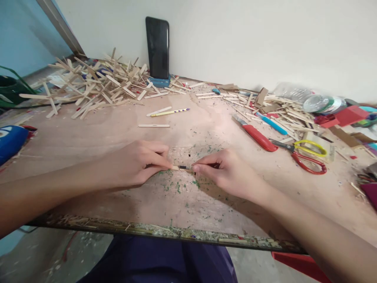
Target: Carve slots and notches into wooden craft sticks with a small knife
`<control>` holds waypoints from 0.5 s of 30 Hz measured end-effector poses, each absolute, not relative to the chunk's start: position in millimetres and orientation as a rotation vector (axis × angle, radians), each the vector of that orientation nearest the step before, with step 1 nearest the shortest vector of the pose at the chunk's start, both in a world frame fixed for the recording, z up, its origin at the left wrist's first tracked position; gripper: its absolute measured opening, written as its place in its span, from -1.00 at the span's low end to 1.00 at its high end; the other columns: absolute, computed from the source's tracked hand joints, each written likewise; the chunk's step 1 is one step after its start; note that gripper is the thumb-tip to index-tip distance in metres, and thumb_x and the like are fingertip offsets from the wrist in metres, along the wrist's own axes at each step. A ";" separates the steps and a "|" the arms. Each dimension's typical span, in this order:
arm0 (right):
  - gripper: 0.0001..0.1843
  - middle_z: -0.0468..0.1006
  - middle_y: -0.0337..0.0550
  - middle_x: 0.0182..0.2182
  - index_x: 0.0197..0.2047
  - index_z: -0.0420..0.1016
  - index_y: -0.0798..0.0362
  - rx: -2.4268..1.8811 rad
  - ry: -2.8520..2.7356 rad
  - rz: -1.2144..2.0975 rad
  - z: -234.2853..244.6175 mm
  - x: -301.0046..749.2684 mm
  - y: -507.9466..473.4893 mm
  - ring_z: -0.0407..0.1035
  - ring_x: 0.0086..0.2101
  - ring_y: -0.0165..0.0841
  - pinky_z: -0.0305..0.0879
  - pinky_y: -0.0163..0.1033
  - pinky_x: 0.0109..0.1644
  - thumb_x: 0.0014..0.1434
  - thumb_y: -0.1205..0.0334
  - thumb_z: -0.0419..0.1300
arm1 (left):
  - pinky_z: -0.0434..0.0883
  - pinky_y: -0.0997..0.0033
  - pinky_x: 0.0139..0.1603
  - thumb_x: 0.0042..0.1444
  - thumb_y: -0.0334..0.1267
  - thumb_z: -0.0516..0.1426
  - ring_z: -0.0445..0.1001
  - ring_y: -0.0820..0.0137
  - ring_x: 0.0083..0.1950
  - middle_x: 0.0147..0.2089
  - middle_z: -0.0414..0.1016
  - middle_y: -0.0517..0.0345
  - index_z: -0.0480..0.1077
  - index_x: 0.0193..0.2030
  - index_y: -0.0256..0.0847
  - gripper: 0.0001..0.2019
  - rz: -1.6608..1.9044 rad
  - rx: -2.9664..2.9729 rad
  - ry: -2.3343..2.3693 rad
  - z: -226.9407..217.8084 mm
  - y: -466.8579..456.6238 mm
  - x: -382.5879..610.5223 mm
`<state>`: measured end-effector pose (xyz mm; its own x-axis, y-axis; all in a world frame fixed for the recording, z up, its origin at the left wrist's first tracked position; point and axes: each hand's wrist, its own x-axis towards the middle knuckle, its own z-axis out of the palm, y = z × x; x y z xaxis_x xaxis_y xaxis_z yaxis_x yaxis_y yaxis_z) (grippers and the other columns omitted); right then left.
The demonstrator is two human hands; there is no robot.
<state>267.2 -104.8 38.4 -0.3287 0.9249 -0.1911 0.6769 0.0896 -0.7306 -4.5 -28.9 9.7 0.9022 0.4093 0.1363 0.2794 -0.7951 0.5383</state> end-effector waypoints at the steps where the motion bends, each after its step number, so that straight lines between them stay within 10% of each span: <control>1: -0.54 0.40 -0.26 -0.57 -0.43 0.66 0.06 -1.591 -2.046 1.100 38.4 267.2 -104.8 0.16 -0.54 -0.43 0.04 -0.27 -0.54 0.44 0.01 0.22 | 0.32 0.33 -0.22 0.47 -0.41 0.10 0.46 0.41 -0.27 -0.28 0.49 0.15 0.71 -0.24 -0.16 -0.64 0.336 2.546 0.496 9.6 -29.2 -4.6; 15: -0.46 0.04 -0.29 -0.53 -0.49 0.49 0.06 -1.628 -2.012 1.191 36.4 267.2 -106.7 -0.08 -0.51 -0.46 -0.15 -0.27 -0.54 0.47 -0.08 0.17 | 0.29 0.32 -0.21 0.36 -0.55 0.04 0.45 0.38 -0.26 -0.24 0.50 0.12 0.69 -0.12 -0.18 -0.62 0.247 2.699 0.470 10.1 -32.7 -5.7</control>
